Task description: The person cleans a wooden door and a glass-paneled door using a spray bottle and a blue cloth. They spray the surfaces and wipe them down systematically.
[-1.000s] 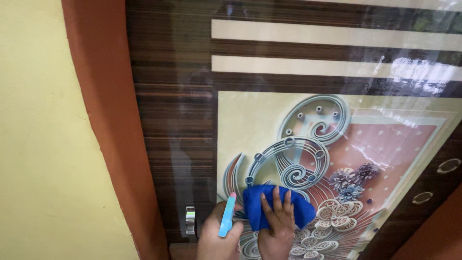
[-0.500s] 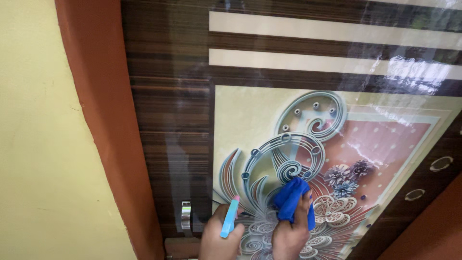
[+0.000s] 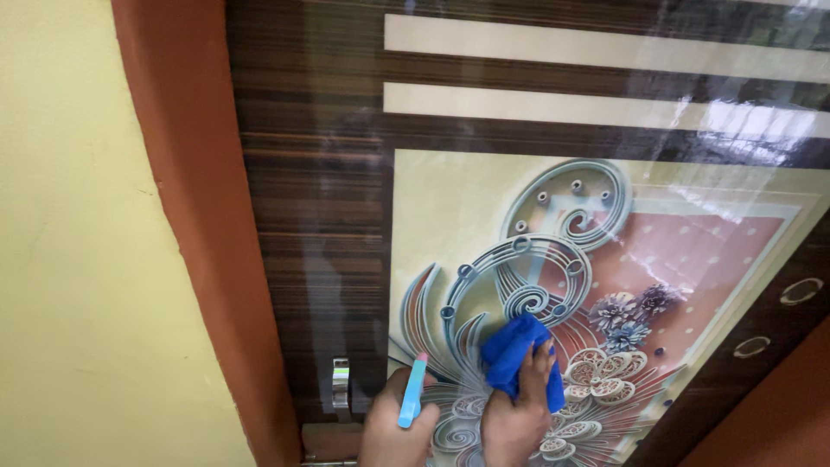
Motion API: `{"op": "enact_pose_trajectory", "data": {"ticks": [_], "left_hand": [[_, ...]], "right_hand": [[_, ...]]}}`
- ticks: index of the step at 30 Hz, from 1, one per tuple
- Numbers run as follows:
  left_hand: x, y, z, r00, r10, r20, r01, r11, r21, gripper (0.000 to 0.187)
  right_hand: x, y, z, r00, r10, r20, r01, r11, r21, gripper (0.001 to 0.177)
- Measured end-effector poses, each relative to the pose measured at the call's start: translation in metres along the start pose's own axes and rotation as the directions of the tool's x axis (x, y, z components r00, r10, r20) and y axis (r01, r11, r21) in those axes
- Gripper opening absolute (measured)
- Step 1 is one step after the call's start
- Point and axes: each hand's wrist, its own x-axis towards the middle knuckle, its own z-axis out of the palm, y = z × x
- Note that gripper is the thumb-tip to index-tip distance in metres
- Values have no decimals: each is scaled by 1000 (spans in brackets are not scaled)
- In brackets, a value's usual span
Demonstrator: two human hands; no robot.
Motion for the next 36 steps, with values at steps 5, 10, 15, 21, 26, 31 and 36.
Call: {"op": "enact_pose_trajectory", "data": {"ticks": [5,10,15,21,26,31,36], "left_hand": [[-10,12,-14,999,-47,25,48,997,-63,38],[-8,17,-27,995,85,48,-85,996,4,39],[-3,9,-30,996,86,23,-86,996,3,44],[-2,15,-39,986,161,-31,-160,987,29,39],[-5,29,-44,999,28,-39,-27,1000,16,39],[-3,29,-47,1000,19,-17,-19,1000,9,35],[0,19,-45,996,84,-5,-84,996,-22,40]], "right_hand": [[-11,-11,5,993,-101,53,102,995,-12,74],[-21,-31,8,982,-138,126,139,990,-2,76],[-29,-39,14,946,-237,220,244,970,-1,75],[-41,-39,26,889,-316,332,345,938,-31,80],[-47,-30,32,815,-416,405,466,884,-30,73],[-48,-11,30,761,-512,399,567,824,-23,66],[-45,4,22,740,-528,417,578,816,9,77]]}}
